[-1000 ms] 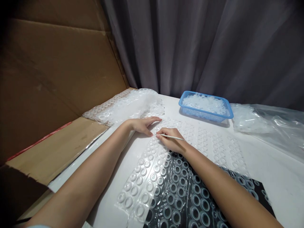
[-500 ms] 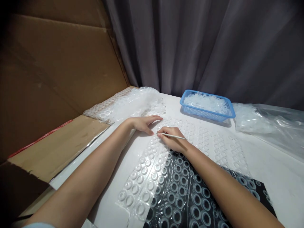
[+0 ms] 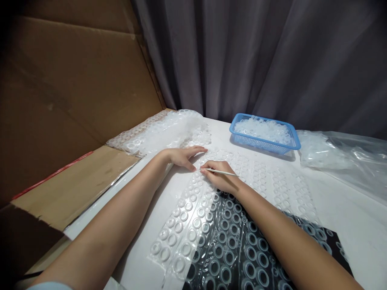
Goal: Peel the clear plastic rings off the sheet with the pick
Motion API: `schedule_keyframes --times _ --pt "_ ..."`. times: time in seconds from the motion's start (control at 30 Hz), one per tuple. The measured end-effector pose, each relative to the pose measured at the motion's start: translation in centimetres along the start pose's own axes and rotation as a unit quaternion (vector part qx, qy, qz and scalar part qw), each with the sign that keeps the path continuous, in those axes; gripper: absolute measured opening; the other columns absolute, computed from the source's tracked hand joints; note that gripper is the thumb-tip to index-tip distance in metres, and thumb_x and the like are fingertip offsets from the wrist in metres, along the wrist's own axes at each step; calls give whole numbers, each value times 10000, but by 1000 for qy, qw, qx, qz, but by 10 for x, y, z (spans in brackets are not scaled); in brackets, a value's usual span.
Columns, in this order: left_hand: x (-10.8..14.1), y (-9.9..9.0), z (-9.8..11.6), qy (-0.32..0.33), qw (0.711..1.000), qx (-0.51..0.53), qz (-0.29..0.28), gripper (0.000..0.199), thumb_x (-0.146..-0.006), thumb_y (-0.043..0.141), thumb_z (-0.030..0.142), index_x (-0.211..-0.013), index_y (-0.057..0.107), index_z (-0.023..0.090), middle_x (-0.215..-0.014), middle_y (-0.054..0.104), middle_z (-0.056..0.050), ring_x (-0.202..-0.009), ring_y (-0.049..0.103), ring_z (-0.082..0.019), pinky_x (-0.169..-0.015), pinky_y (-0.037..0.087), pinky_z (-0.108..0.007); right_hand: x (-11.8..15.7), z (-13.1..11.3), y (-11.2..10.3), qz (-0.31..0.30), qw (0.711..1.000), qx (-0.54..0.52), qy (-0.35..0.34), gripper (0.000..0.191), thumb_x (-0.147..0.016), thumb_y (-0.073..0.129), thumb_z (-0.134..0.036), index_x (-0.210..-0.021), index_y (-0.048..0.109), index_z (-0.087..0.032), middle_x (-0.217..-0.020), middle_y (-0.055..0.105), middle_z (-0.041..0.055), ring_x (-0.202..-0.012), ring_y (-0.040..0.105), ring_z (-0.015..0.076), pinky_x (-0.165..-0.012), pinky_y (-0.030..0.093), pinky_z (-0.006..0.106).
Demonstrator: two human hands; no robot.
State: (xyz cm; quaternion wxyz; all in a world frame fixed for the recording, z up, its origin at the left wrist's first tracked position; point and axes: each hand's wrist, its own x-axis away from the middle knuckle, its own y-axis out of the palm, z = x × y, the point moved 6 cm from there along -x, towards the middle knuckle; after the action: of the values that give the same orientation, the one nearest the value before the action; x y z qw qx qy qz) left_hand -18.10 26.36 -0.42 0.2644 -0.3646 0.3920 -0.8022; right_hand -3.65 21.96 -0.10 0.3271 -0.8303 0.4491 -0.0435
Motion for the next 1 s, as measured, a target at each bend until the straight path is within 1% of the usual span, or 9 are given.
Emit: schedule_keyframes --times 0.17,0.27,0.37,0.47,0.7,0.77,0.83,0.93,1.0 --pt "1 -1 1 -12 1000 2 -2 970 -631 662 432 -1443 183 209 -1534 135 -95 -1384 141 -311 -1120 168 -403 0 2 0 2 1000 -2 -1 165 -850 541 -284 -880 679 -200 -724 680 -3 -642 594 130 -624 429 251" --pt "1 -1 2 -12 1000 5 -3 974 -628 660 432 -1444 180 206 -1533 140 -102 -1381 147 -320 -1116 175 -420 -1 2 1 0 1000 5 -6 164 -850 541 -283 -892 680 -208 -788 699 7 -691 622 146 -654 450 264" --pt "1 -1 3 -12 1000 0 -4 974 -628 652 449 -1445 173 219 -1535 136 -92 -1383 141 -316 -1115 173 -420 -3 -1 1 3 999 18 -39 148 -848 545 -273 -877 677 -211 -921 705 30 -818 644 172 -733 471 289" --pt "2 -1 4 -17 1000 -8 -9 983 -626 645 460 -1447 163 215 -1537 127 -89 -1388 129 -303 -1119 164 -400 -3 -5 4 -4 996 42 -74 142 -858 533 -269 -873 661 -210 -980 692 44 -895 636 187 -790 474 308" --pt "-1 0 3 -37 999 -18 -27 1008 -616 632 442 -1456 132 196 -1542 94 -92 -1393 113 -289 -1121 161 -397 0 -10 12 -26 987 125 -99 241 -938 376 -322 -964 584 -204 -877 653 52 -792 623 183 -721 465 296" --pt "-1 0 3 -42 998 -21 -30 1017 -611 633 436 -1459 127 191 -1542 90 -92 -1394 108 -289 -1123 154 -395 0 -10 12 0 985 129 -111 232 -941 349 -293 -951 562 -201 -858 632 52 -786 610 180 -712 460 291" --pt "-2 0 3 -41 998 -23 -28 1022 -610 634 445 -1459 127 183 -1541 95 -94 -1394 108 -289 -1126 145 -390 0 -9 6 50 984 129 -112 215 -934 348 -270 -936 551 -199 -840 619 53 -786 603 184 -712 458 295" --pt "-1 -1 4 -31 999 -24 -21 1015 -614 629 457 -1455 134 179 -1538 117 -95 -1393 123 -282 -1127 147 -379 -2 -2 -11 149 980 120 -54 215 -916 353 -267 -955 545 -179 -790 615 63 -731 601 198 -690 462 322" --pt "0 -1 5 -24 999 -23 -18 1008 -616 627 465 -1453 141 183 -1538 123 -90 -1391 133 -281 -1125 154 -382 1 3 -23 207 973 100 -5 226 -899 375 -286 -979 548 -163 -880 633 103 -746 609 214 -688 469 347"
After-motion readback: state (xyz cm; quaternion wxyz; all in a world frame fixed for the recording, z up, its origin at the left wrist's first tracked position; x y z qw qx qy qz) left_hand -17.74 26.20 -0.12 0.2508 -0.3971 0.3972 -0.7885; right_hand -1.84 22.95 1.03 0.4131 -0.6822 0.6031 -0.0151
